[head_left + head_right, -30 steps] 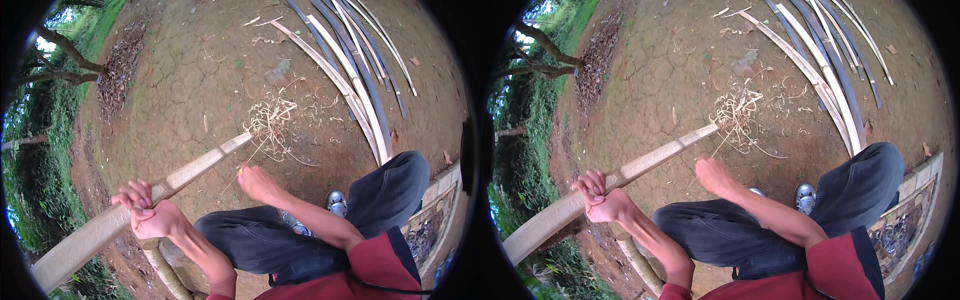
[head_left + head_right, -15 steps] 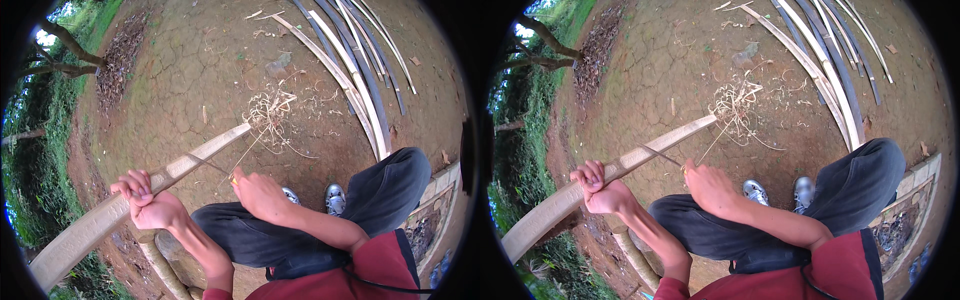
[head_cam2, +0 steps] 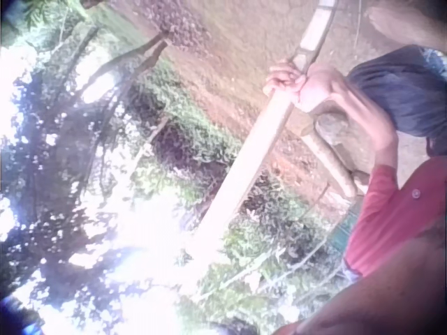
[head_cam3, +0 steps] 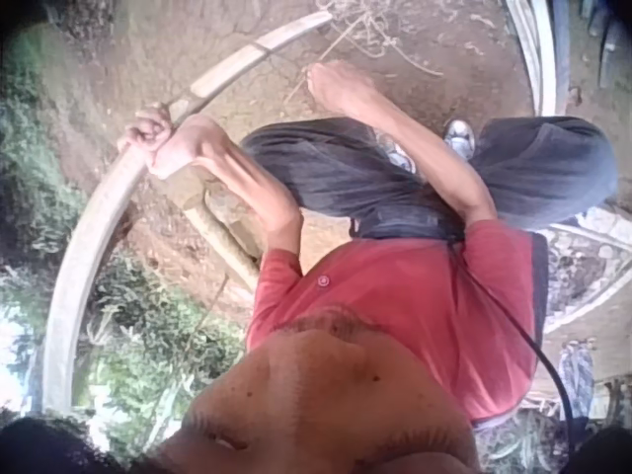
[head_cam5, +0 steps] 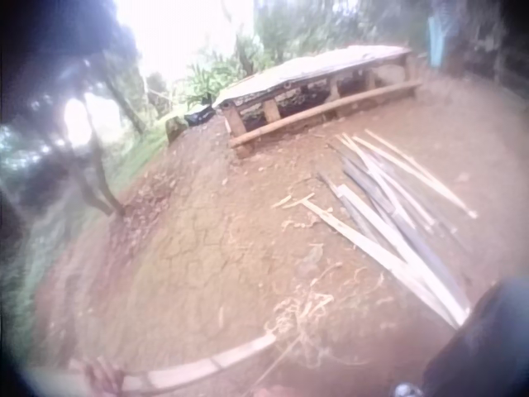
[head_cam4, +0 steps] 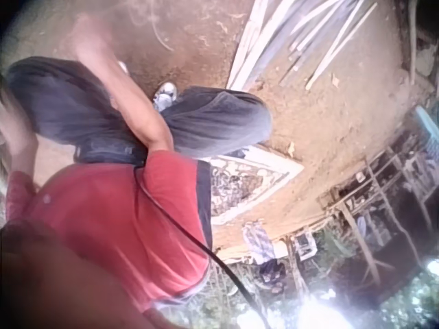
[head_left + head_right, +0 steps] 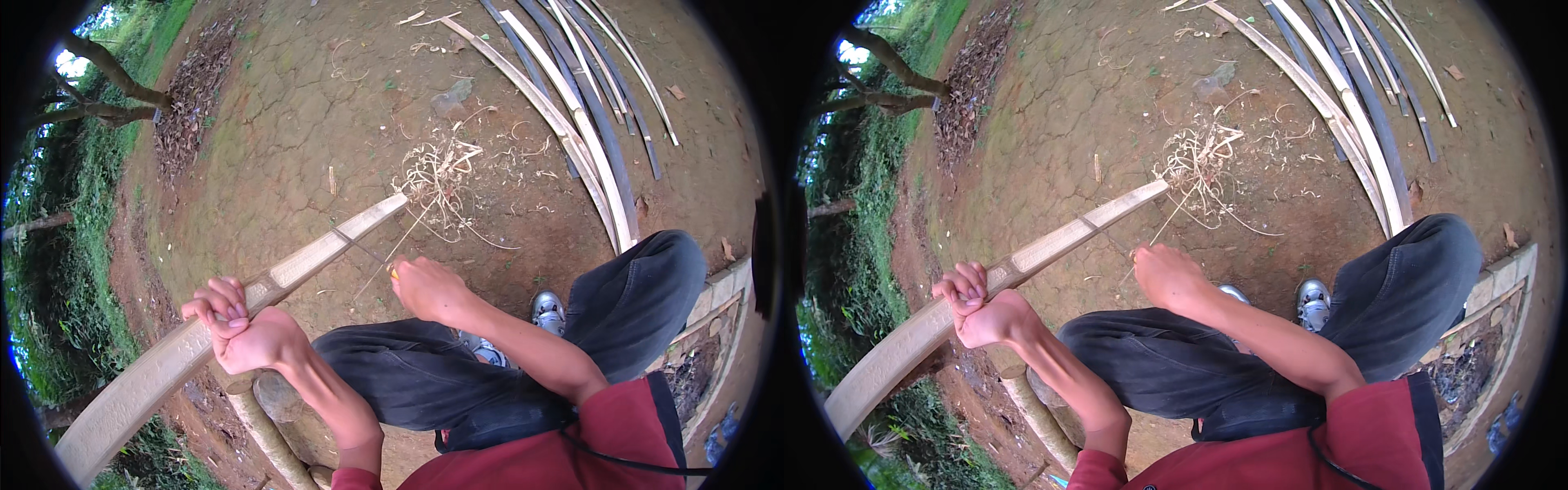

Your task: The person shaves a piece of wood using a knife, creating wood curls on the ground.

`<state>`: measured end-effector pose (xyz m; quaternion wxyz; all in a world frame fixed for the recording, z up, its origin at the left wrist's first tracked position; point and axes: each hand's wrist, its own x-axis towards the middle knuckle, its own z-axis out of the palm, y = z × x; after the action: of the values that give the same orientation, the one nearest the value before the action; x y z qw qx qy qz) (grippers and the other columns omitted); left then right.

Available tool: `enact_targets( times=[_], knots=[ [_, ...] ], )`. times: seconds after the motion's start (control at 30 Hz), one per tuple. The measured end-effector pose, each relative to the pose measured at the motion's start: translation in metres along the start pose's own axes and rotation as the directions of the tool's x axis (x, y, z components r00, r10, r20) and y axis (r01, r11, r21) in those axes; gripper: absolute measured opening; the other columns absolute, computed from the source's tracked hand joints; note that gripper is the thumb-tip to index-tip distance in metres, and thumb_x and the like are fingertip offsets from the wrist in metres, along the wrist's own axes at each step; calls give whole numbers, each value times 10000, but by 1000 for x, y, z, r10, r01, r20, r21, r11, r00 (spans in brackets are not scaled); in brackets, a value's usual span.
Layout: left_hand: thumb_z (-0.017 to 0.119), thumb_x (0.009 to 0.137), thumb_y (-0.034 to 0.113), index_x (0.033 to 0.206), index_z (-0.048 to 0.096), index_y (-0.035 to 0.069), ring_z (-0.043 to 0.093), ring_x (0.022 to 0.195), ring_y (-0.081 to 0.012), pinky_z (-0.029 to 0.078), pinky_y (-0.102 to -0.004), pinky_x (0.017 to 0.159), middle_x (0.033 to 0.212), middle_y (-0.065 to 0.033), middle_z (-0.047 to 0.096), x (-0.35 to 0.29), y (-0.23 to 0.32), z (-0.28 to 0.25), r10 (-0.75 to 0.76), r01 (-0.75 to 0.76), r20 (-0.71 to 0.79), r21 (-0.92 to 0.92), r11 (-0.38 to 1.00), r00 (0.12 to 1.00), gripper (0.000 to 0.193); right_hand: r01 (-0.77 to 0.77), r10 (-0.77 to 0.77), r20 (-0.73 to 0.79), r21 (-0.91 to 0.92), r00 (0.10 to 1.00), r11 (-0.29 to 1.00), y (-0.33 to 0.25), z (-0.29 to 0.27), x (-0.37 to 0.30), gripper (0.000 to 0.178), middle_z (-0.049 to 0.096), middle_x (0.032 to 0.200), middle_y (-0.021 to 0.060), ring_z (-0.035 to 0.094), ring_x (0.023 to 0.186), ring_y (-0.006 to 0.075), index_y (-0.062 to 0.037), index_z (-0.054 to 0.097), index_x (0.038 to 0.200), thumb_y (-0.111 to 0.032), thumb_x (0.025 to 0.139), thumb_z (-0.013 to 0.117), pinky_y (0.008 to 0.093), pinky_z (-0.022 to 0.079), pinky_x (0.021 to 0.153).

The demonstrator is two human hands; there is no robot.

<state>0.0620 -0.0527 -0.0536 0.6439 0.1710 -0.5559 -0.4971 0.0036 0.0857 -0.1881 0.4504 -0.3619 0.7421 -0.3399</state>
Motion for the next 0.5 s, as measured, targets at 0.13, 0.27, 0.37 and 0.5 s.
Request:
enact_targets(
  times=[0.13,0.27,0.37,0.5],
  knots=[
    [377,570,-27,688,362,90,253,500,-115,256,-245,529,572,4,268,-6,-1,-7,-6,6,15,2,1000,1000,166,-21,21,-37,3,999,1000,-27,4,-26,243,633,796,291,633,782,444,70,514,1011,-152,925,467,507,509,709],
    [350,588,-20,711,368,87,259,501,-114,255,-250,520,572,10,260,5,-3,-2,-43,62,-185,102,993,982,164,70,-68,-96,25,993,997,-19,16,-7,249,637,763,273,641,766,434,91,509,986,-148,927,468,506,513,696],
    [357,600,-37,719,363,87,269,504,-112,258,-254,522,581,11,253,15,-5,-20,-43,56,-156,82,995,987,172,90,-92,-123,-22,988,996,-29,15,-4,233,641,750,251,648,762,423,80,508,971,-146,924,477,496,519,684],
    [353,666,-35,727,347,90,260,499,-115,255,-242,518,576,6,267,4,-1,-13,3,20,-172,132,991,985,139,69,-69,-71,-6,995,998,-57,2,-15,226,649,770,247,655,774,413,77,514,988,-135,919,476,479,532,682]
  ],
)
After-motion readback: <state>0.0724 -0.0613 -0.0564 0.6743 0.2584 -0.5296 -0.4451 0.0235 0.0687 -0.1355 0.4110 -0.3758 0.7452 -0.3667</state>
